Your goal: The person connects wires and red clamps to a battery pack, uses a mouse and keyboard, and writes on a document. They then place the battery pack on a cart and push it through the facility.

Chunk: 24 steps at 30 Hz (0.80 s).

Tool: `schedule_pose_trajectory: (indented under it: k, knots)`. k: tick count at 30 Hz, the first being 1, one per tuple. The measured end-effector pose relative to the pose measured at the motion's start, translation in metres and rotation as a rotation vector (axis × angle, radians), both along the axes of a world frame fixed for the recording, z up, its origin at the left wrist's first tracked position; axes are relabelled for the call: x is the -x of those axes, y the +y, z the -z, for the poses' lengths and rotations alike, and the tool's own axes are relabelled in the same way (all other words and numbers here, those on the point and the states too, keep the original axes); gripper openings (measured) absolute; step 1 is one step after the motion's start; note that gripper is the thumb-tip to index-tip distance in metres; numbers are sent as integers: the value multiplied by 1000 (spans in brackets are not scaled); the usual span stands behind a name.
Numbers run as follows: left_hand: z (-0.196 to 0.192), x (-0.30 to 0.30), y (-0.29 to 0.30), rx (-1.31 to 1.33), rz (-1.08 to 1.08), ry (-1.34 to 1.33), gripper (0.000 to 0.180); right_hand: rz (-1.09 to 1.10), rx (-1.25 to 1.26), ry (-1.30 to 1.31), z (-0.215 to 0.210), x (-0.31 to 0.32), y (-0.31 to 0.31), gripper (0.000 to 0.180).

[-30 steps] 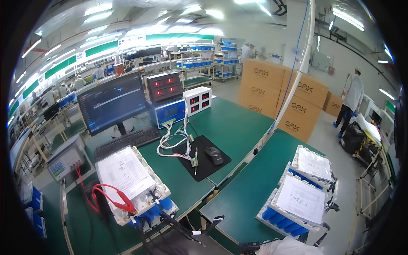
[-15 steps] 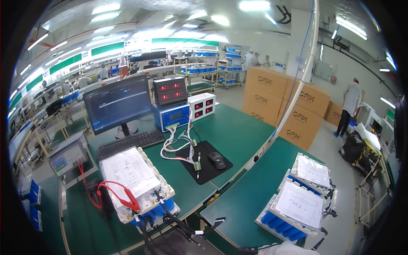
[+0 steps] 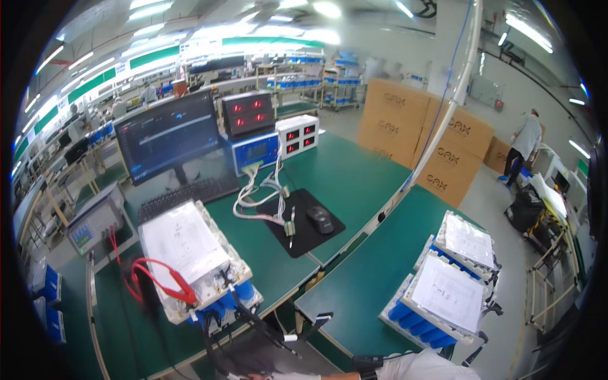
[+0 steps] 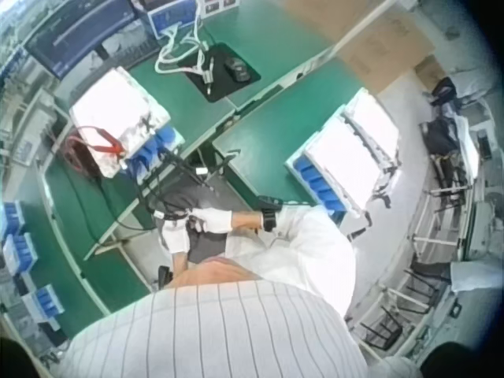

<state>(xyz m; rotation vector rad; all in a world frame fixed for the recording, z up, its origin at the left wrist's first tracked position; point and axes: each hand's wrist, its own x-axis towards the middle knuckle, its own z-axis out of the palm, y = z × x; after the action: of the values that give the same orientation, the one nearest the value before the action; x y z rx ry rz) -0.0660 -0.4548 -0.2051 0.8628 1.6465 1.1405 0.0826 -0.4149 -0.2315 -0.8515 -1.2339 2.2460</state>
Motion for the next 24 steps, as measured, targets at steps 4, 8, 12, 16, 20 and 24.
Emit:
schedule_pose_trajectory:
  k: [4,8,12,16,20,24]
  knots:
    - [10,-6,0,42,-56,-73,22,-29,75,-40,9,-3,10,22]
    - [36,6,7,-175,-12,-51,10,-223,-108,-123,27,-9,16,63]
    - [32,-5,12,-123,-125,-319,16,-254,-160,-115,18,-7,24,41]
    - [30,0,4,-14,-59,-248,10,-344,-202,-163,17,-9,26,64]
    - [42,5,1,-84,-31,-191,11,-293,-522,-286,21,-12,22,75]
    - [36,0,4,-44,0,-199,12,-226,-622,-265,27,-14,20,74]
